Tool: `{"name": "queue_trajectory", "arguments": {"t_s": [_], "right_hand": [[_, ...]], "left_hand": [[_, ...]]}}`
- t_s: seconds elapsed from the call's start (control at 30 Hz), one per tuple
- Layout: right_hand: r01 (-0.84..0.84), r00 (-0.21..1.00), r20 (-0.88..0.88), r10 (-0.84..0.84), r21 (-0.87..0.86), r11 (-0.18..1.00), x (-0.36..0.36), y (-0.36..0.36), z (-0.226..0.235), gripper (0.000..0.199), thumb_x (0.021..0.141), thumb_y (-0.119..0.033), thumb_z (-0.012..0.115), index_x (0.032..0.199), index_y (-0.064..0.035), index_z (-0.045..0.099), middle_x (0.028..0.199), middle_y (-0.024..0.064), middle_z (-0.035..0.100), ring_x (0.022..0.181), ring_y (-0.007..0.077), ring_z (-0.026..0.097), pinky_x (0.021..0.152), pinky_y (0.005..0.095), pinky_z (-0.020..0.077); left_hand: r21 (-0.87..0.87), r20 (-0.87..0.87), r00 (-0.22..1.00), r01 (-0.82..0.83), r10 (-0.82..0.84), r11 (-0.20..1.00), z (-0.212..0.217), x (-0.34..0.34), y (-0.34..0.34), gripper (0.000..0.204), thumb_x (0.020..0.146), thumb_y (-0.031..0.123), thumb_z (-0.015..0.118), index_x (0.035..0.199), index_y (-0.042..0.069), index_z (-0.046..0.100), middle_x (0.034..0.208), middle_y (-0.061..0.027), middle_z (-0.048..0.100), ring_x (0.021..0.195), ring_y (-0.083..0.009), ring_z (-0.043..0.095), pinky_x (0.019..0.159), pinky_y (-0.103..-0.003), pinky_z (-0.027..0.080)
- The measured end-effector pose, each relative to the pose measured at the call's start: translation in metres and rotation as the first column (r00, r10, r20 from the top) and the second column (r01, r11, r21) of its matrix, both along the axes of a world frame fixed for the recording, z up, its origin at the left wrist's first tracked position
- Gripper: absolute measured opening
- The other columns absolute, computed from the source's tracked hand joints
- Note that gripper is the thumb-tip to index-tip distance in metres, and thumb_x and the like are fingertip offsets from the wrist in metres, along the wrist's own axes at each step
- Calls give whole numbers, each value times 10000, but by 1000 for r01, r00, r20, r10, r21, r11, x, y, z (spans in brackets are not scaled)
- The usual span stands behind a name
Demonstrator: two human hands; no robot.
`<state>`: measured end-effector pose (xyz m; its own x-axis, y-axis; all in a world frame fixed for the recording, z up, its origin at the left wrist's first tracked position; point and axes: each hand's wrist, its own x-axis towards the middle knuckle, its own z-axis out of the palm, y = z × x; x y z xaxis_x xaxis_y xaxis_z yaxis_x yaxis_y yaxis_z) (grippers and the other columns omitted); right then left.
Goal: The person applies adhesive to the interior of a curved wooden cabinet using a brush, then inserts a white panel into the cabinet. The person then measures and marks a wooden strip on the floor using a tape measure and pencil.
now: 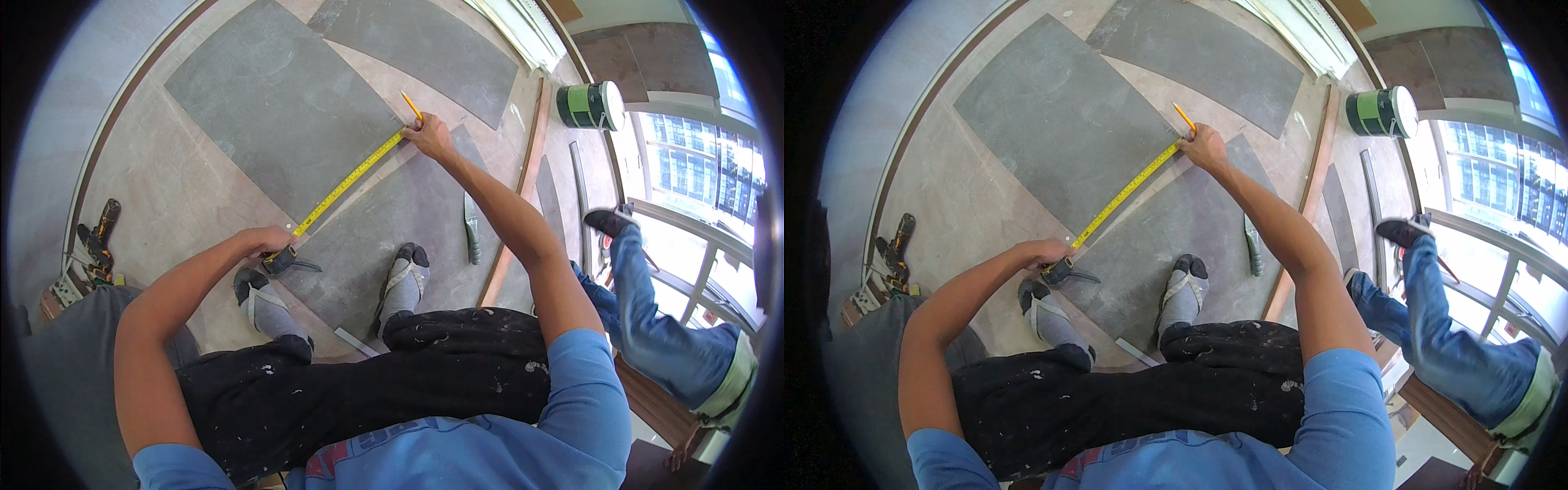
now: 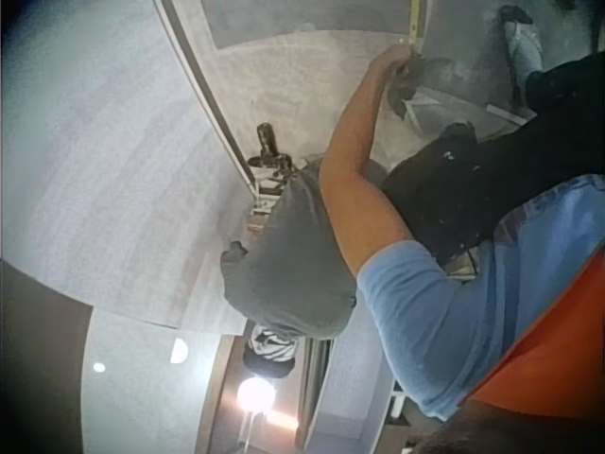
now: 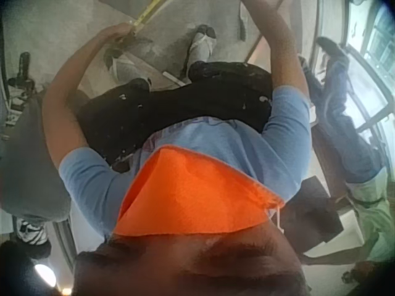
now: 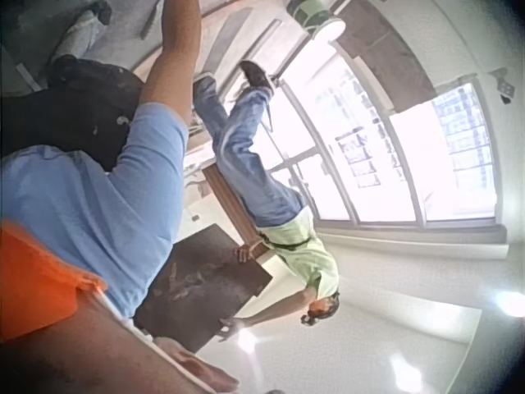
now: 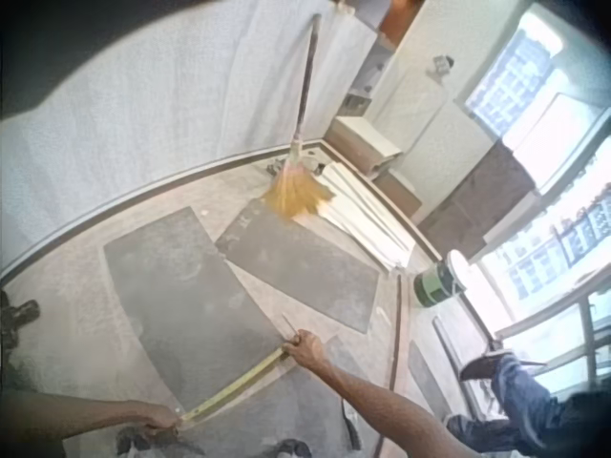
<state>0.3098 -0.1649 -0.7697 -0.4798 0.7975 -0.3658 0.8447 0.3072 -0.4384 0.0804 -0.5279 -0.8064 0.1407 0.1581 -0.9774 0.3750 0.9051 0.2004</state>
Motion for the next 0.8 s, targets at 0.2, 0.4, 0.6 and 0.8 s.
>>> {"name": "queue_trajectory", "arguments": {"t_s": [0.2, 0.4, 0.6, 0.8], "right_hand": [[71, 997, -5, -71, -62, 996, -1, 8, -12, 361, 716, -301, 829, 760, -57, 567, 752, 153, 674, 736, 331, 677, 690, 454, 526], [141, 975, -121, -186, -306, 941, 6, 17, -16, 356, 691, -208, 872, 742, -104, 536, 737, 38, 648, 689, 182, 645, 626, 365, 512], [170, 958, -152, -245, -389, 905, 5, 7, -11, 381, 711, -97, 873, 758, -132, 496, 738, -3, 605, 702, 131, 626, 621, 310, 515], [99, 921, -249, -298, -593, 799, 0, -7, -7, 422, 716, -40, 885, 791, -134, 481, 790, 14, 606, 705, 126, 615, 624, 304, 520]], "left_hand": [[1, -6, 999, -35, 35, 999, 2, 3, 3, 521, 1045, 426, 555, 1305, -20, 618, 1031, -81, 648, 856, -190, 580, 722, -380, 457], [11, -31, 999, -34, 34, 999, 16, 1, 8, 503, 1033, 407, 577, 1283, -24, 651, 1039, -88, 664, 874, -191, 593, 757, -377, 468], [139, -40, 999, 28, -23, 990, 20, -11, 3, 413, 1031, 344, 577, 1094, -40, 717, 956, -113, 687, 830, -191, 611, 734, -365, 483], [150, 37, 994, -103, 99, 983, 8, -20, -11, 366, 1038, 318, 553, 1042, -1, 734, 900, -86, 696, 745, -176, 603, 675, -353, 485]]}}
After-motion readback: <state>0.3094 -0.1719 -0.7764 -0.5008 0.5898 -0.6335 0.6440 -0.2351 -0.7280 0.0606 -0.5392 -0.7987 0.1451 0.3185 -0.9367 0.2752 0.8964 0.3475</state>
